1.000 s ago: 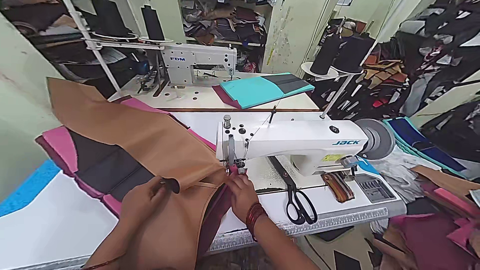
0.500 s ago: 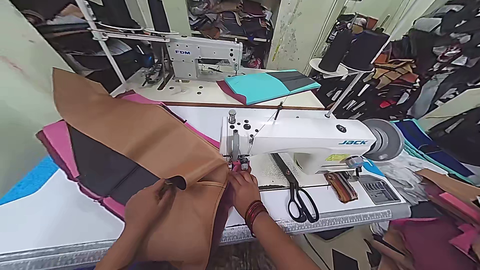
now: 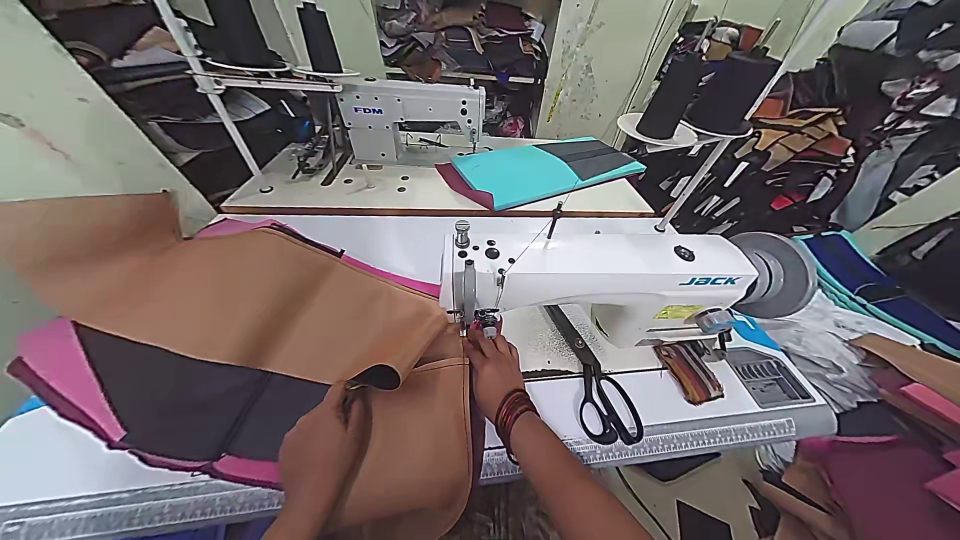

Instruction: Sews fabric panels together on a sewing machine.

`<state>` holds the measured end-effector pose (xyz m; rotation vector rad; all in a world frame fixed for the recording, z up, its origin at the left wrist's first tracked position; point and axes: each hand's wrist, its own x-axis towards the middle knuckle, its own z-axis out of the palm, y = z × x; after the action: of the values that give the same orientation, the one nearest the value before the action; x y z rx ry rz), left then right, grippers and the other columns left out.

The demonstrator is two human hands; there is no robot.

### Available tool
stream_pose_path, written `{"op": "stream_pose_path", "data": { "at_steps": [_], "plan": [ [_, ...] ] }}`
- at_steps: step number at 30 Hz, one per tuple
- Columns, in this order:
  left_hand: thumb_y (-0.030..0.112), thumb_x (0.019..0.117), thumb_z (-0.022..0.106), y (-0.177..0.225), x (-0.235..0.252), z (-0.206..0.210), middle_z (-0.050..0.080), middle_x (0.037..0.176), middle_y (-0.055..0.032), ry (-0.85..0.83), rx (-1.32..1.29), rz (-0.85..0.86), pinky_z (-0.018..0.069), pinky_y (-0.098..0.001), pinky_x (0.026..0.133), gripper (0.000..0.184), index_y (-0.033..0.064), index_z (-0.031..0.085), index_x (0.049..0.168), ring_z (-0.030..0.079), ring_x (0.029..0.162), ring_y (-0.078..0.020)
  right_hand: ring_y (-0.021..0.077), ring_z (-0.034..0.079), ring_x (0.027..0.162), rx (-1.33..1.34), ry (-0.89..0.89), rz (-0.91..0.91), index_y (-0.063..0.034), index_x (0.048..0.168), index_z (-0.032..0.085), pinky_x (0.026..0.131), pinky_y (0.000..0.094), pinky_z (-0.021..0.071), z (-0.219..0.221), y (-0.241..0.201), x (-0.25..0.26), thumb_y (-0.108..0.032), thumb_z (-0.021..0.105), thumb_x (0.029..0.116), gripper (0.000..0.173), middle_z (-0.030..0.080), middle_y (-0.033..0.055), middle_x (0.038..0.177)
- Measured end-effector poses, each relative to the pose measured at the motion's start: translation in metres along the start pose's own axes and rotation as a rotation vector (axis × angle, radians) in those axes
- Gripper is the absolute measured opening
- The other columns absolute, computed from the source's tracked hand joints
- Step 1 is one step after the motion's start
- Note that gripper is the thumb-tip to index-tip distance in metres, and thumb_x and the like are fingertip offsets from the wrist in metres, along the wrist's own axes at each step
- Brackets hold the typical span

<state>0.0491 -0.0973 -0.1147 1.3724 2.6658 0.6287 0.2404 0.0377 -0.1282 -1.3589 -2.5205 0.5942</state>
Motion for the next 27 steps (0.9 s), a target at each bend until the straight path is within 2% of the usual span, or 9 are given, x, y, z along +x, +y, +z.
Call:
{"op": "stream_pose_path", "data": {
  "at_steps": [2,5,12,14,17,20,22,25,27],
  "plan": [
    [0.018,0.1037,0.054,0.0,0.006,-0.003,0.069,0.09,-0.0316,-0.047,-0.034,-0.023,0.0485,-0.0708,0.076,0.028,-0.0055,0.067,0.112,0.068,0.091,-0.0548,0.0317,0.049,0.14,0.089,0.073,-0.012,-0.012,0.134,0.069,0.115,0.0533,0.0369,0.002,0.003,-0.004,-0.001,0.047,0.0991,0.043,0.061,0.007,0.145],
    [0.015,0.1042,0.054,0.002,0.014,-0.004,0.069,0.091,-0.0322,-0.05,-0.084,-0.019,0.0477,-0.0716,0.078,0.026,-0.0067,0.066,0.113,0.068,0.092,-0.0551,0.036,0.062,0.127,0.196,0.292,-0.153,-0.0058,0.116,0.077,0.105,0.0556,0.0469,0.009,0.01,-0.012,0.006,0.054,0.0913,0.035,0.072,0.0118,0.126],
    [0.017,0.1057,0.053,0.01,0.023,-0.006,0.069,0.097,-0.0323,-0.104,-0.109,-0.068,0.0475,-0.0703,0.086,0.028,-0.0079,0.065,0.114,0.067,0.099,-0.0533,0.0312,0.057,0.133,0.134,0.14,-0.12,-0.0089,0.122,0.075,0.11,0.0541,0.0419,0.006,0.008,-0.004,0.0,0.05,0.0977,0.036,0.069,0.0065,0.134],
    [0.024,0.1038,0.059,0.003,0.03,-0.009,0.068,0.103,-0.0332,-0.184,-0.168,-0.065,0.0457,-0.0707,0.09,0.035,-0.0087,0.065,0.116,0.065,0.104,-0.0523,0.0308,0.053,0.137,0.132,0.08,-0.085,-0.0097,0.127,0.073,0.112,0.0539,0.0389,0.003,0.006,-0.004,-0.002,0.047,0.0999,0.038,0.065,0.0058,0.14],
    [0.038,0.0921,0.077,-0.007,0.044,-0.021,0.069,0.111,-0.0309,-0.36,-0.167,0.002,0.0458,-0.0689,0.096,0.052,-0.0054,0.068,0.12,0.064,0.111,-0.0492,0.0316,0.05,0.139,0.171,0.065,-0.052,-0.0099,0.129,0.072,0.113,0.0535,0.0384,0.002,0.008,-0.005,-0.001,0.047,0.0994,0.04,0.063,0.0076,0.142],
    [0.025,0.0929,0.072,-0.017,0.061,-0.029,0.069,0.088,-0.0269,-0.158,-0.138,0.321,0.0481,-0.0703,0.078,0.031,-0.0055,0.071,0.1,0.068,0.089,-0.0491,0.0349,0.053,0.136,0.303,0.167,-0.029,-0.0041,0.126,0.072,0.115,0.0494,0.0396,-0.002,0.011,-0.008,0.006,0.05,0.0941,0.04,0.064,0.0148,0.138],
    [0.015,0.0924,0.067,-0.025,0.077,-0.019,0.069,0.091,-0.0283,-0.084,-0.184,0.407,0.046,-0.0708,0.085,0.024,-0.0077,0.071,0.098,0.066,0.092,-0.0505,0.0365,0.055,0.132,0.354,0.211,0.004,-0.0014,0.126,0.072,0.116,0.0449,0.0387,-0.004,0.011,-0.013,0.009,0.051,0.0922,0.041,0.065,0.0188,0.136],
    [0.018,0.0977,0.062,-0.029,0.087,0.003,0.067,0.112,-0.033,-0.14,-0.325,0.243,0.0396,-0.068,0.103,0.033,-0.0097,0.068,0.115,0.06,0.115,-0.0515,0.036,0.055,0.132,0.345,0.234,-0.007,-0.0015,0.127,0.071,0.115,0.0446,0.0398,-0.004,0.01,-0.014,0.009,0.052,0.0906,0.042,0.065,0.019,0.136],
    [0.018,0.0954,0.062,-0.029,0.083,0.009,0.066,0.116,-0.0334,-0.11,-0.382,0.209,0.0384,-0.0681,0.104,0.036,-0.0091,0.068,0.118,0.059,0.118,-0.0511,0.0367,0.054,0.134,0.33,0.235,-0.061,-0.0031,0.129,0.07,0.115,0.0488,0.04,-0.001,0.009,-0.015,0.009,0.052,0.0879,0.047,0.064,0.0175,0.137]
  ]
}}
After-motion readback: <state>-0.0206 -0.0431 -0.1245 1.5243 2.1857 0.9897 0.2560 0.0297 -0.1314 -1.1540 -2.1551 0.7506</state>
